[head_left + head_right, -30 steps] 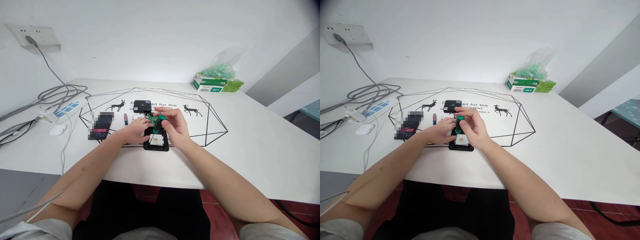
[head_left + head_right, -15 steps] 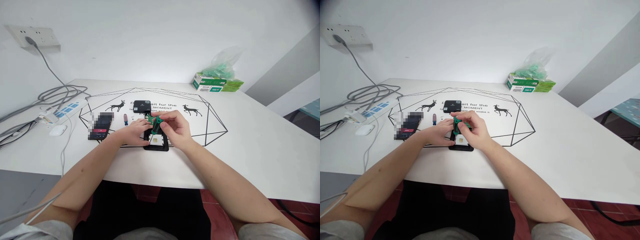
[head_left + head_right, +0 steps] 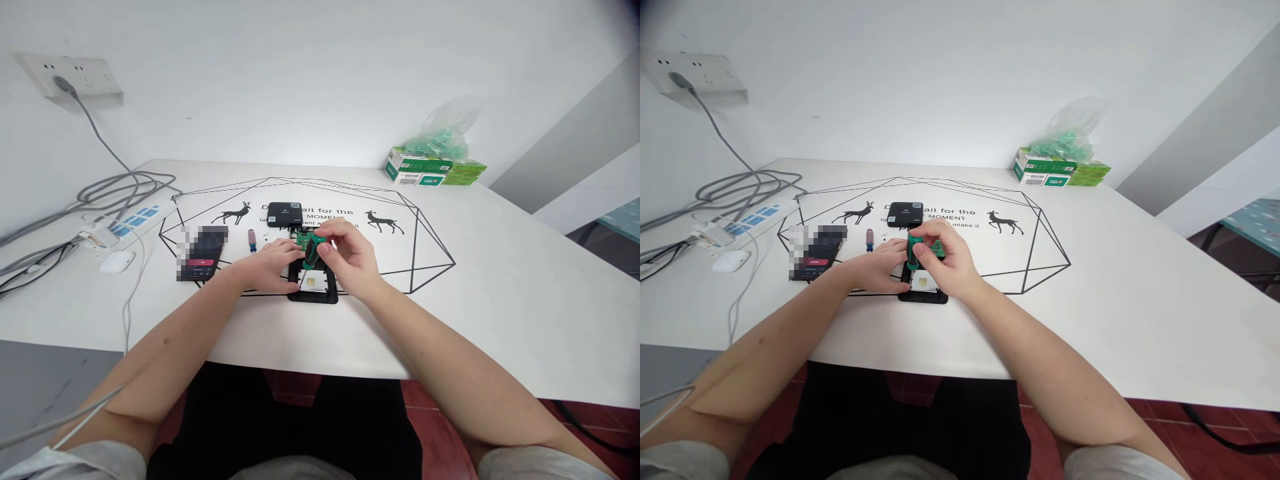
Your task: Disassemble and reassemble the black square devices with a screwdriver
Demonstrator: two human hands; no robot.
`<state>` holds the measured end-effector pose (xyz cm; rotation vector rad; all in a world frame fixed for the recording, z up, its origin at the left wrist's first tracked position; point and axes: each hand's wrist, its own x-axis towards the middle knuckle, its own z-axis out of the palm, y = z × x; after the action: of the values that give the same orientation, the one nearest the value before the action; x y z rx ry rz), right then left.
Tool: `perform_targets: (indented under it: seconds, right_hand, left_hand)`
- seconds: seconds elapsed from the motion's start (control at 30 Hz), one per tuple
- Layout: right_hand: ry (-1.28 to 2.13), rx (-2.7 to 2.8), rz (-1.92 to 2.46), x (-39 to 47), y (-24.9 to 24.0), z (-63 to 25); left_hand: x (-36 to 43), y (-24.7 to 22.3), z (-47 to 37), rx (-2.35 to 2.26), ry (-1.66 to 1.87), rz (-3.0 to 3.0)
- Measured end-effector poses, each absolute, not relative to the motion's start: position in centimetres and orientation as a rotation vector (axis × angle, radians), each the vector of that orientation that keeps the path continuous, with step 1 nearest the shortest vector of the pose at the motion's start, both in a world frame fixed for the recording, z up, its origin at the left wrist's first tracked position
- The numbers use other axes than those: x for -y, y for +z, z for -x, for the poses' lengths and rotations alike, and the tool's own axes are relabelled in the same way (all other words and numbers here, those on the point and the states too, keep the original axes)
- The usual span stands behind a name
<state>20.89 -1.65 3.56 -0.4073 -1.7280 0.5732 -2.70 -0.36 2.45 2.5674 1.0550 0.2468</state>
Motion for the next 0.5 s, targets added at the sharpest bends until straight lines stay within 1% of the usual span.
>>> perform_targets:
  seconds: [0.1, 0.23, 0.3, 0.5]
  right_hand:
    - [0.619, 1.686, 0.429, 2.0, 3.5, -20.6]
    - [0.883, 1.64, 0.389, 2.5, 3.5, -20.2]
    - [0.945, 1.627, 0.375, 2.6, 3.4, -20.0]
    - [0.742, 1.557, 0.395, 2.1, 2.7, -19.6]
  left_hand:
    - [0.4, 2.5, 2.6, -1.05, 0.249, -2.564]
    - [0.5, 2.6, 2.5, -1.054, 0.266, -2.55]
    - [0.6, 2.7, 2.5, -1.048, 0.271, -2.556]
    - [0.8, 3.1, 2.4, -1.027, 0.253, -2.558]
